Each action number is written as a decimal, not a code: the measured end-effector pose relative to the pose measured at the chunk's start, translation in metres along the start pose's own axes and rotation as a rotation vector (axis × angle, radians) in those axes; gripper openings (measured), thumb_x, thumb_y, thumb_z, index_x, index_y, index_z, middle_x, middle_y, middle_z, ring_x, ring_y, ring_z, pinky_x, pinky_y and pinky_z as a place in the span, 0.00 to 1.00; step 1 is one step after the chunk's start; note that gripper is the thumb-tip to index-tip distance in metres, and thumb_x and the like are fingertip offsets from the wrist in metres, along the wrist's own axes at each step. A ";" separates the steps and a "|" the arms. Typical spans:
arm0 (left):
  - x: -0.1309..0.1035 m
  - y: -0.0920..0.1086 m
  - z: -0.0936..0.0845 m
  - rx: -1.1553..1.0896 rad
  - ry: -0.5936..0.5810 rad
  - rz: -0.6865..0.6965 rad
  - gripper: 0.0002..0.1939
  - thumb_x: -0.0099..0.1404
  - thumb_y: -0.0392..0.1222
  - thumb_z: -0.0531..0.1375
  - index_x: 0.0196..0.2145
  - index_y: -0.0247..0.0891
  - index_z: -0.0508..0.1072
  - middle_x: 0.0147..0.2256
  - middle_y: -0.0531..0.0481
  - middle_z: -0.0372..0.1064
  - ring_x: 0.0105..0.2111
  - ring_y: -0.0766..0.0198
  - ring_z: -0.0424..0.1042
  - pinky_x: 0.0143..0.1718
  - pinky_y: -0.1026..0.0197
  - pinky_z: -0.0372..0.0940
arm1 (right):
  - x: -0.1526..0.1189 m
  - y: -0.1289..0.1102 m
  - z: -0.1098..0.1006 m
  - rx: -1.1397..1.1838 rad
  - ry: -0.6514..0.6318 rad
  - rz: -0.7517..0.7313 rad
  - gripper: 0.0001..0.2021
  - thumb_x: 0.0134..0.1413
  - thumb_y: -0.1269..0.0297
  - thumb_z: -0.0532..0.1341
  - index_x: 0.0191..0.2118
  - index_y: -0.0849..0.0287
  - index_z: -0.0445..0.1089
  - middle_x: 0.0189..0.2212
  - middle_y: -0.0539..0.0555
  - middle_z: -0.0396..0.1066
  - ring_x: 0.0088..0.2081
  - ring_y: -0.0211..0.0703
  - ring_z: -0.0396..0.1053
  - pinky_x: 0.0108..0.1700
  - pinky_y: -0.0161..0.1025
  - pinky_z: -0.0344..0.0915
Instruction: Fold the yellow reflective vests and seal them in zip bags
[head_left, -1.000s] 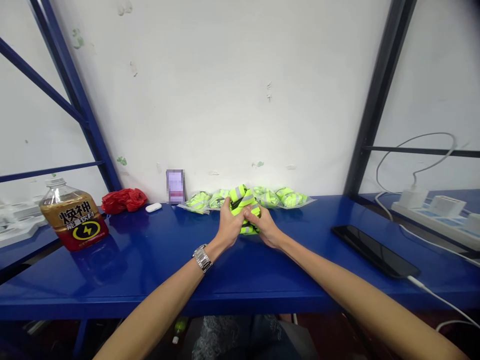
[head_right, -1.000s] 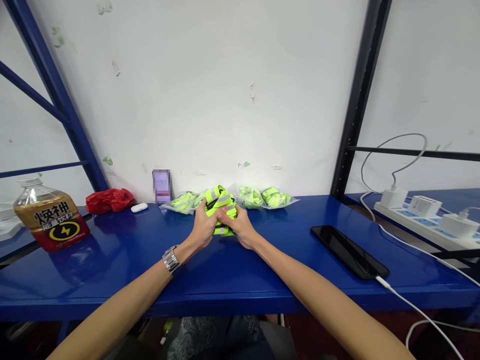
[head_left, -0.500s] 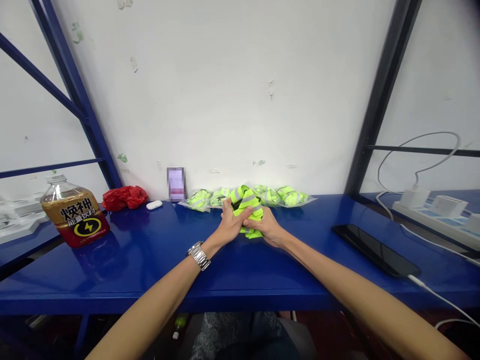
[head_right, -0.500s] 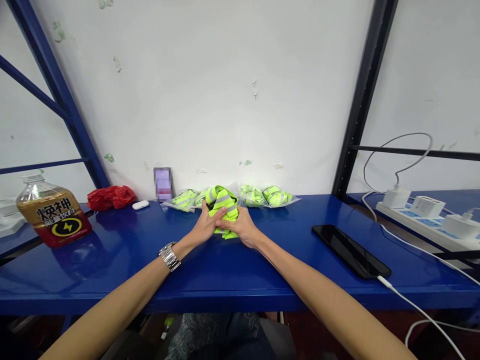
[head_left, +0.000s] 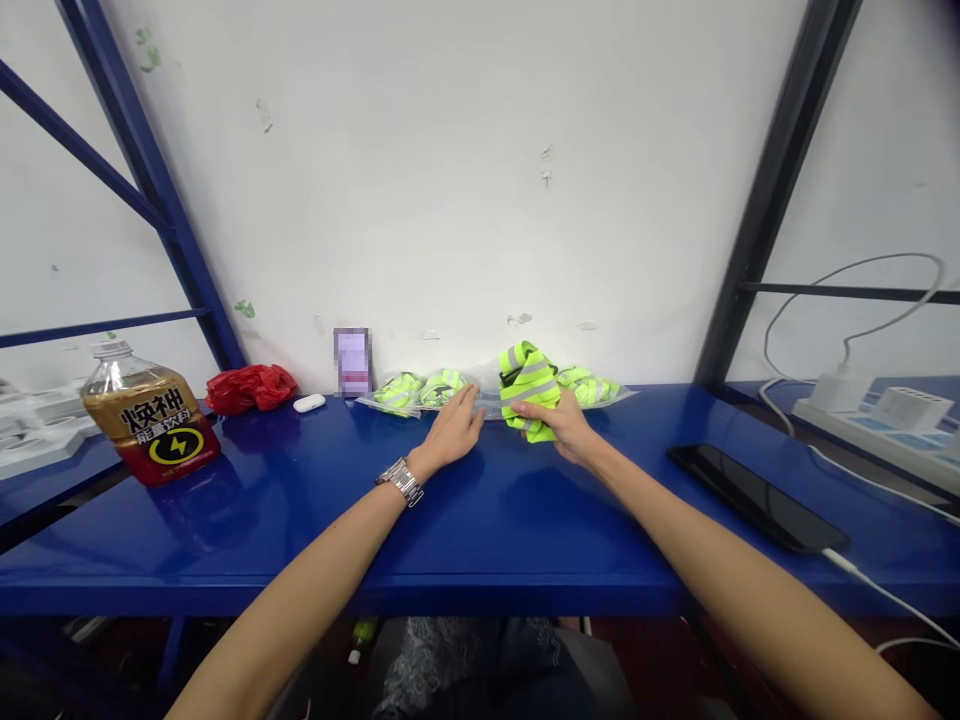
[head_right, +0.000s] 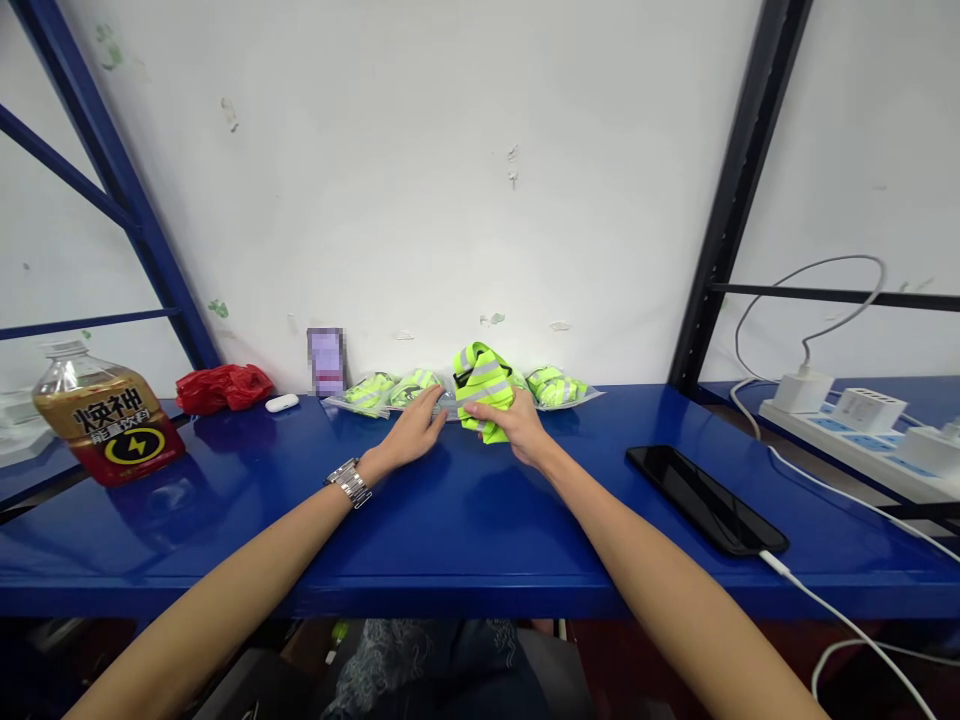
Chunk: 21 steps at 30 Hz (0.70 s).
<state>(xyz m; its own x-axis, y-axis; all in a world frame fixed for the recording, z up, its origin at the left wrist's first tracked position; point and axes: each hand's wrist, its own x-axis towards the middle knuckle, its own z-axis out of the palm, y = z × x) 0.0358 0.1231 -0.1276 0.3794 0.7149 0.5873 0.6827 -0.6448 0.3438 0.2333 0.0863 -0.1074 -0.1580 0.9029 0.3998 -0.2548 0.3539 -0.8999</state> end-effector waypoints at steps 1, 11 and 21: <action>-0.002 -0.001 0.001 0.116 -0.085 0.038 0.25 0.69 0.46 0.49 0.58 0.30 0.58 0.59 0.33 0.57 0.59 0.50 0.58 0.59 0.48 0.55 | 0.001 0.000 -0.002 0.003 0.024 -0.002 0.17 0.33 0.61 0.73 0.32 0.64 0.73 0.24 0.52 0.73 0.22 0.40 0.69 0.21 0.37 0.68; -0.017 0.052 -0.002 0.563 -0.407 0.308 0.14 0.68 0.33 0.45 0.39 0.31 0.69 0.37 0.37 0.69 0.36 0.53 0.71 0.40 0.52 0.64 | 0.007 -0.002 -0.009 0.036 0.113 -0.058 0.17 0.32 0.61 0.73 0.30 0.64 0.71 0.23 0.51 0.73 0.21 0.39 0.68 0.20 0.36 0.68; -0.029 0.090 -0.029 0.562 -0.403 0.369 0.19 0.69 0.53 0.49 0.45 0.35 0.66 0.41 0.40 0.67 0.40 0.52 0.69 0.40 0.52 0.65 | 0.007 -0.008 -0.012 0.052 0.130 -0.059 0.17 0.32 0.61 0.72 0.31 0.63 0.72 0.23 0.50 0.73 0.22 0.40 0.69 0.21 0.36 0.68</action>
<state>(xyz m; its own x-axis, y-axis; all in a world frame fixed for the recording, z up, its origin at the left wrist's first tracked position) 0.0679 0.0369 -0.0922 0.7676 0.5930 0.2433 0.6409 -0.7034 -0.3075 0.2457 0.0924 -0.0999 -0.0173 0.9059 0.4231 -0.3093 0.3976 -0.8639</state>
